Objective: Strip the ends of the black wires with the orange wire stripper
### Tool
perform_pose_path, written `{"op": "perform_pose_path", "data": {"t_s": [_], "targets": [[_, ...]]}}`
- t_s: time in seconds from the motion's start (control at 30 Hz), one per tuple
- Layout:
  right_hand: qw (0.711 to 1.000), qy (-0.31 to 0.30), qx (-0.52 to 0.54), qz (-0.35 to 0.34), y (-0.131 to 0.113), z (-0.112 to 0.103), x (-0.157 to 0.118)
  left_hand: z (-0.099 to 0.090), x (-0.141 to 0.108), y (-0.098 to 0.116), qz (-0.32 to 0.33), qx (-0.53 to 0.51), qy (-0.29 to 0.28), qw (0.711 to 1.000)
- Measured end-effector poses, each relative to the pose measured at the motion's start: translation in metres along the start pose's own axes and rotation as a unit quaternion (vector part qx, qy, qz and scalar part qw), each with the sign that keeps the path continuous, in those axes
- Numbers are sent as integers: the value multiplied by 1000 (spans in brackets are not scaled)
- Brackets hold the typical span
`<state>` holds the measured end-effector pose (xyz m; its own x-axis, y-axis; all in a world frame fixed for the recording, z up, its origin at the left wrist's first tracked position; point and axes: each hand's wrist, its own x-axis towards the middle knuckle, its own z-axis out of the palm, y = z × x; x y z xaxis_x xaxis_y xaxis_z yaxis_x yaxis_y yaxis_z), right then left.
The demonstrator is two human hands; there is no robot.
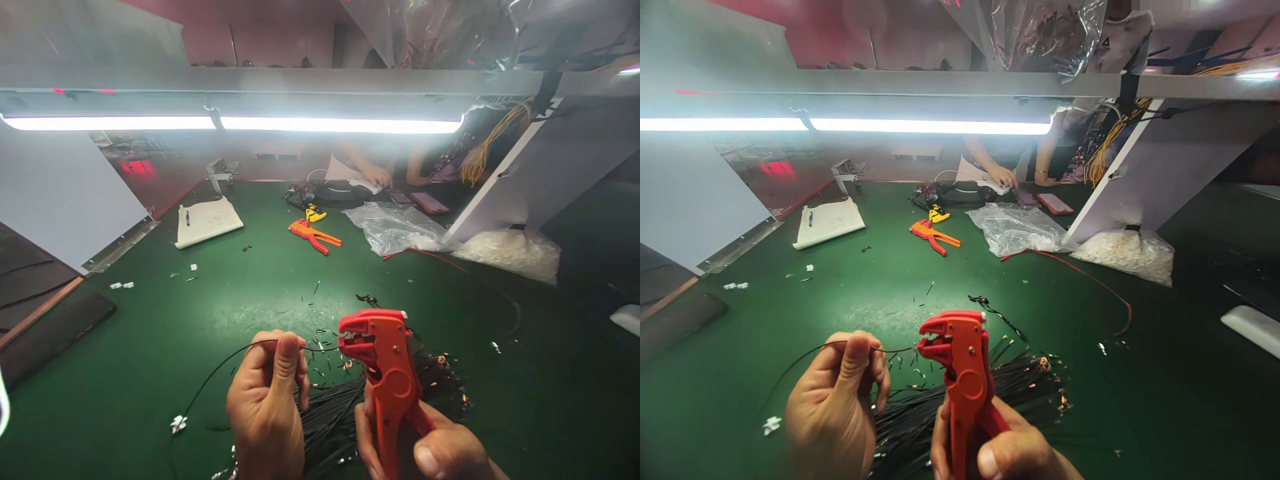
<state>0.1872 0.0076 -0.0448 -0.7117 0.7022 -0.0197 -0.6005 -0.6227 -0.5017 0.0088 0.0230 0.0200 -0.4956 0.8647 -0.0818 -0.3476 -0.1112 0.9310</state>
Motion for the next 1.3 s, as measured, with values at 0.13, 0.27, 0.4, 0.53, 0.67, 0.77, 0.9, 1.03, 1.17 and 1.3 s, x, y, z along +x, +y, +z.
{"op": "perform_pose_path", "data": {"t_s": [0.13,0.27,0.4,0.53,0.67,0.77,0.9,1.03,1.17,1.3], "targets": [[999,-6,-33,4,9,-14,3,1,-1,3,34,18,0,999],[997,11,-71,29,11,-20,6,4,-6,4,29,13,27,999],[994,12,-90,62,6,-17,3,3,-4,1,-1,5,27,1000],[996,13,-72,54,7,-18,1,-2,-2,-1,-53,-1,12,999],[995,-8,-58,77,10,-25,4,3,-5,1,-86,6,9,996],[995,-11,-46,93,9,-27,4,6,-7,2,-87,-3,17,996],[995,4,-25,98,6,-22,3,7,-8,1,-87,-16,29,996],[994,23,5,108,4,-18,4,12,-10,3,-98,-33,31,994],[994,26,9,109,6,-19,6,19,-11,9,-123,-54,46,990],[995,34,6,95,9,-19,8,18,-7,10,-185,-74,31,979]]}}
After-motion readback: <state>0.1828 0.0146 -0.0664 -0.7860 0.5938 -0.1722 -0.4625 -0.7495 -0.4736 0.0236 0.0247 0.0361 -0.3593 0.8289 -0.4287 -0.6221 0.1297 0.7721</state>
